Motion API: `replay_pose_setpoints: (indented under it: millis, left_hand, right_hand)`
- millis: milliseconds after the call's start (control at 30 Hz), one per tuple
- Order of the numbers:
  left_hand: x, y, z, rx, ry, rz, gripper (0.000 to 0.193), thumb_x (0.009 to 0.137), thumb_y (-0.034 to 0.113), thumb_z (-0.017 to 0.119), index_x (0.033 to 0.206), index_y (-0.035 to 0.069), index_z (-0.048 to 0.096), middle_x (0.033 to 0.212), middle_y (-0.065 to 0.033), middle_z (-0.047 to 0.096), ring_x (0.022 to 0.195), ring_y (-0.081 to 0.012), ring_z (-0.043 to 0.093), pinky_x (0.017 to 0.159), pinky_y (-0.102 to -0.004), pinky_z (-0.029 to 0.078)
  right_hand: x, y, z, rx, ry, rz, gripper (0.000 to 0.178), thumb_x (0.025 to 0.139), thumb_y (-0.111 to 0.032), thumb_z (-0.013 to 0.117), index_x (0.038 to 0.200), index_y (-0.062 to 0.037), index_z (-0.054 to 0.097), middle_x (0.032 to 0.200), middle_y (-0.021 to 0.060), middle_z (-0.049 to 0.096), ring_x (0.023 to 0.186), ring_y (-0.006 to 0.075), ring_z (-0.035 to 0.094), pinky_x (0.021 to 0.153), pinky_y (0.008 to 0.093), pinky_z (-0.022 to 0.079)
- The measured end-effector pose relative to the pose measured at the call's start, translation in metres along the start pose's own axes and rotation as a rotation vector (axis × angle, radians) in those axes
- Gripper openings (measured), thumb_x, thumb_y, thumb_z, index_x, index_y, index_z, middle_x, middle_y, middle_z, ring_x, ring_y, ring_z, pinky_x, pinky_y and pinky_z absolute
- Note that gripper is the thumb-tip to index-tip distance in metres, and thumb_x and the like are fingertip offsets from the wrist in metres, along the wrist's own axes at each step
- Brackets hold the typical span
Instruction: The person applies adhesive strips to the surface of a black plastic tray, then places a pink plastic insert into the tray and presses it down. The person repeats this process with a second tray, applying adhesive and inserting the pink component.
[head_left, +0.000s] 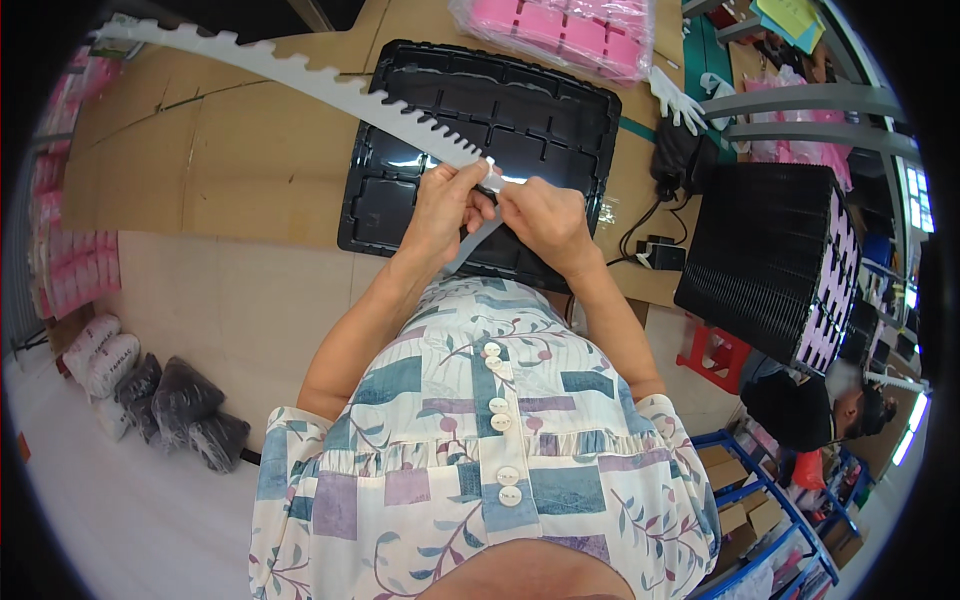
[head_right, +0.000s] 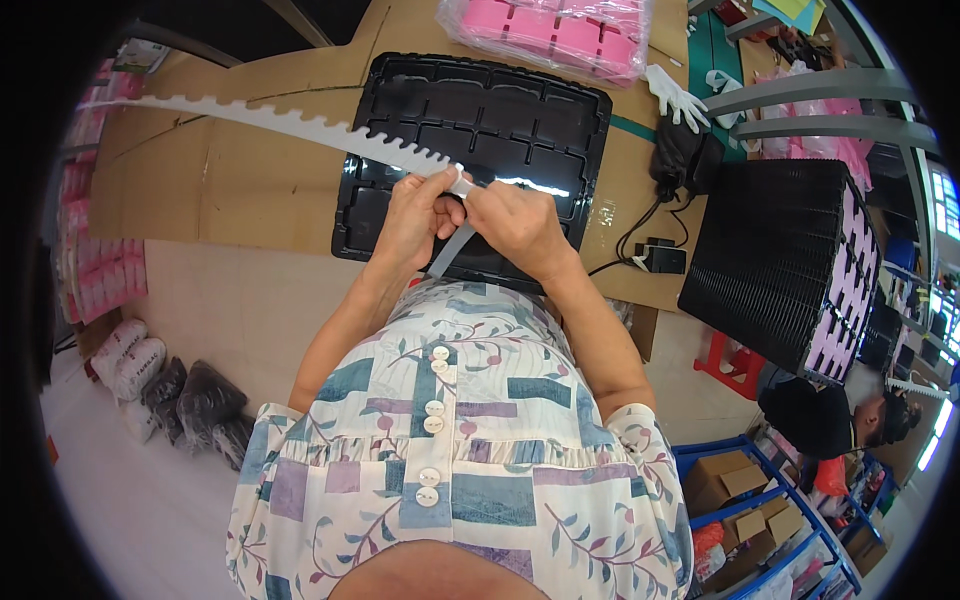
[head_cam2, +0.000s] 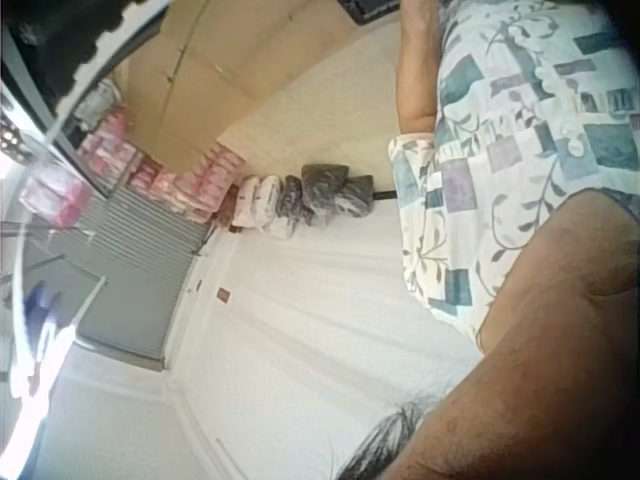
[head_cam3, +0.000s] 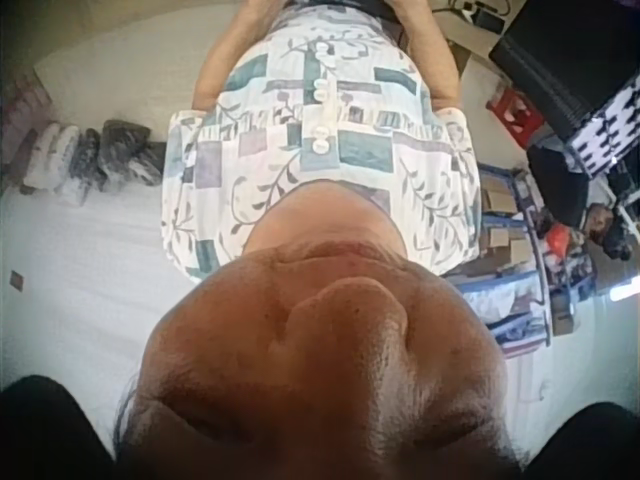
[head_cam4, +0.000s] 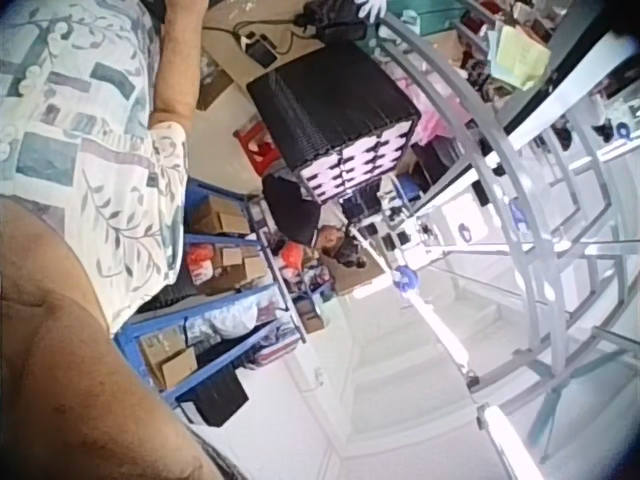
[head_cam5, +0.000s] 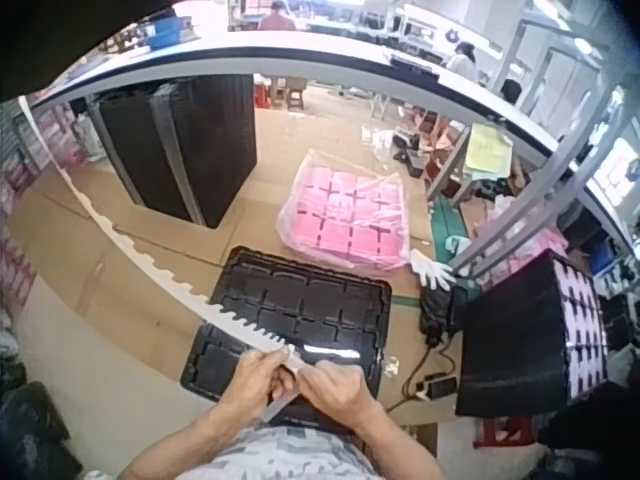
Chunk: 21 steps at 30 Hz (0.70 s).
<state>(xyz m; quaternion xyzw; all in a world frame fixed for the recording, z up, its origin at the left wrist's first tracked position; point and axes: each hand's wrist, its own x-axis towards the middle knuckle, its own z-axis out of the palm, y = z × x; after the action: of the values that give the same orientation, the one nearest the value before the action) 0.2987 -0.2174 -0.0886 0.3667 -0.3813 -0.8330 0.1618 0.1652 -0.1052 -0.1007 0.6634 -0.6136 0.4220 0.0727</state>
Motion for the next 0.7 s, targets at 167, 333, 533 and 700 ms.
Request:
replay_pose_setpoints:
  millis: [167,333,533,700]
  left_hand:
    - [-0.011,0.005,-0.024,0.23,0.086,0.161,0.026,0.102,0.022,0.055,0.102,-0.002,0.065,0.075,-0.0079,0.067,0.052,-0.0077,0.057,0.041,-0.0198,0.04]
    - [-0.026,0.011,-0.069,0.411,0.174,0.22,0.024,0.101,0.021,0.057,0.102,-0.002,0.066,0.074,-0.0077,0.065,0.055,-0.0084,0.058,0.045,-0.02,0.042]
    - [-0.026,0.005,-0.072,0.424,0.137,0.171,0.023,0.101,0.021,0.057,0.101,0.0,0.066,0.078,-0.0086,0.067,0.059,-0.0083,0.057,0.049,-0.0215,0.044]
    - [-0.022,0.0,-0.065,0.428,0.069,0.147,0.022,0.101,0.02,0.056,0.1,0.0,0.065,0.079,-0.0089,0.067,0.06,-0.0085,0.058,0.05,-0.0216,0.044]
  right_hand:
    - [-0.022,0.011,-0.05,0.869,-0.232,0.959,0.01,0.091,-0.012,0.067,0.09,-0.0016,0.065,0.069,-0.006,0.056,0.063,0.0025,0.05,0.053,0.022,0.038]
    - [-0.078,0.028,-0.075,0.44,-0.658,0.788,0.014,0.088,-0.013,0.068,0.089,0.0003,0.065,0.072,0.0054,0.062,0.066,0.0172,0.059,0.06,0.0318,0.045]
    - [-0.09,0.014,-0.056,0.135,-0.563,0.614,0.012,0.089,-0.014,0.066,0.091,-0.002,0.063,0.086,0.0149,0.067,0.077,0.0365,0.065,0.068,0.0433,0.051]
    - [-0.103,0.01,-0.042,-0.108,-0.557,0.586,0.014,0.088,-0.018,0.068,0.092,-0.0058,0.061,0.088,0.0116,0.068,0.077,0.0351,0.066,0.067,0.0442,0.051]
